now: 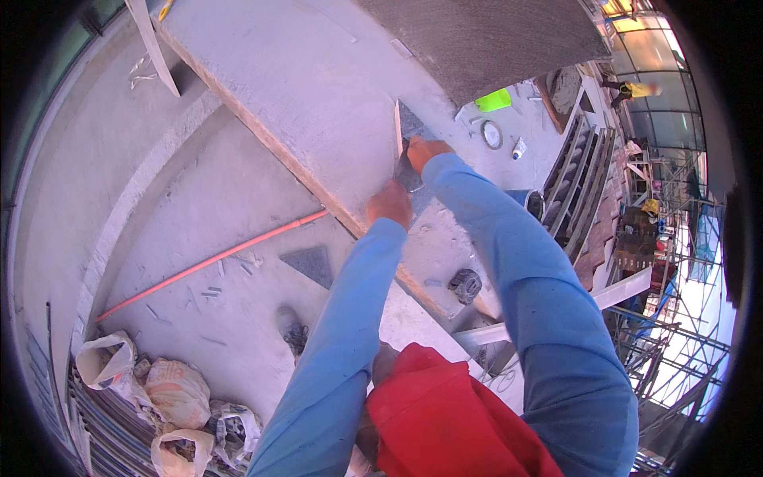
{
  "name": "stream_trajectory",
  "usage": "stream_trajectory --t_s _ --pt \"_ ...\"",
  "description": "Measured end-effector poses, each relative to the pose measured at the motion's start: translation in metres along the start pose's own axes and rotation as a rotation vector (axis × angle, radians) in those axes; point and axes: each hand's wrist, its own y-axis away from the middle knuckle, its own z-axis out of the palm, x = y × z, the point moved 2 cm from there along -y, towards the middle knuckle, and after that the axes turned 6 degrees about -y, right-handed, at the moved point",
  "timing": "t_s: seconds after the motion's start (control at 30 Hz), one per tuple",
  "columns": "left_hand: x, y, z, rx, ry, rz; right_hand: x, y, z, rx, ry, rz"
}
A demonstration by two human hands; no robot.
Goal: The person positions a large stone tile on a curved stair tread, applies adhesive with a trowel, and presses the tile into place. The person repeatedly adjusts the tile's position and uses a trowel to spread adhesive on the stair surface.
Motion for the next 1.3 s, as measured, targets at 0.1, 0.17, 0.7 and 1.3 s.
stream_trajectory --t_s 0.1,0.17,0.7,1.3 --pt "0.002 -0.001 -0.003 0.000 -0.047 -0.043 -0.003 0.019 0.007 -0.057 -0.009 -0.022" --pt "0.002 -0.001 -0.004 0.034 -0.061 -0.041 -0.003 0.032 0.014 -0.237 0.054 -0.041" --pt "0.024 0.009 -0.020 -0.054 -0.341 0.018 0.156 0.034 0.044 -0.032 -2.133 0.418" --pt "0.010 0.290 -0.095 0.383 0.362 -0.203 0.137 0.212 -0.021 -0.206 -1.503 0.217"
